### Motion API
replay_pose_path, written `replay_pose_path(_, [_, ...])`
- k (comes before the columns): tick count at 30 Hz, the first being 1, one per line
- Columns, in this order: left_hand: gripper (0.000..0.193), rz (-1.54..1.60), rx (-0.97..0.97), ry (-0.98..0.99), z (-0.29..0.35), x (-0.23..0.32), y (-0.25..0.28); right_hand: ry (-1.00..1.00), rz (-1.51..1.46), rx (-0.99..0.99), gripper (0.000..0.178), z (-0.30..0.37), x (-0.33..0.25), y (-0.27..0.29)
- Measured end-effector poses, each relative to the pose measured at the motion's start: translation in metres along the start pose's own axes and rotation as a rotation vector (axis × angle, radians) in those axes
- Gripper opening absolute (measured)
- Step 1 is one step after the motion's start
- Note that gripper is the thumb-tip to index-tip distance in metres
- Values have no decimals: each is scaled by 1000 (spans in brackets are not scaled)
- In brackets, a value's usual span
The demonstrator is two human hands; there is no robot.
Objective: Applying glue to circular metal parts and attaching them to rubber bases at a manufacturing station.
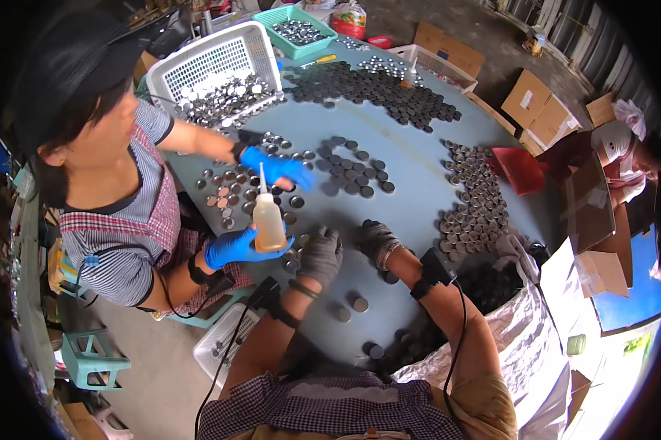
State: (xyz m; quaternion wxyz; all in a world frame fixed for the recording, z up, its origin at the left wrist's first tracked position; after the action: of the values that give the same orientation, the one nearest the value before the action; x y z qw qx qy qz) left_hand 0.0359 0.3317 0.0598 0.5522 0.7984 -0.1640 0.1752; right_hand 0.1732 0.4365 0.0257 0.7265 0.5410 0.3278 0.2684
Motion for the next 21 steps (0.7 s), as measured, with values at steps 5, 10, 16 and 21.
replay_pose_path(5, [23, -323, -297, 43, -20, 1, -18, -38, -22, 20, 17, 0, 6, -9])
replay_pose_path(10, [26, -494, -503, -14, -19, -26, -53, -114, -161, -42, 18, 5, -6, 8])
replay_pose_path(16, [17, -736, -584, -258, -26, -18, -65, -98, -50, -16, 19, -2, 10, -12])
replay_pose_path(21, [18, -582, -563, -18, -31, 4, -38, -188, -109, -116, 25, 5, -16, 25])
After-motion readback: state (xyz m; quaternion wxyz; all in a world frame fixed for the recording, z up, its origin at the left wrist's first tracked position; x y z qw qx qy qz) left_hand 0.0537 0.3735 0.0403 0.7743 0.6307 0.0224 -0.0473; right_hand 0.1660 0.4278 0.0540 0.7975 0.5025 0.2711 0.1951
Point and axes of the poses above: each hand's wrist, its own z-axis away from the middle knuckle, its own y-axis out of the back of the hand, x = y × z, the point moved 2 cm from there along -z, towards the middle knuckle, and after that the axes turned 5 degrees about -x, right-handed, at the moved point
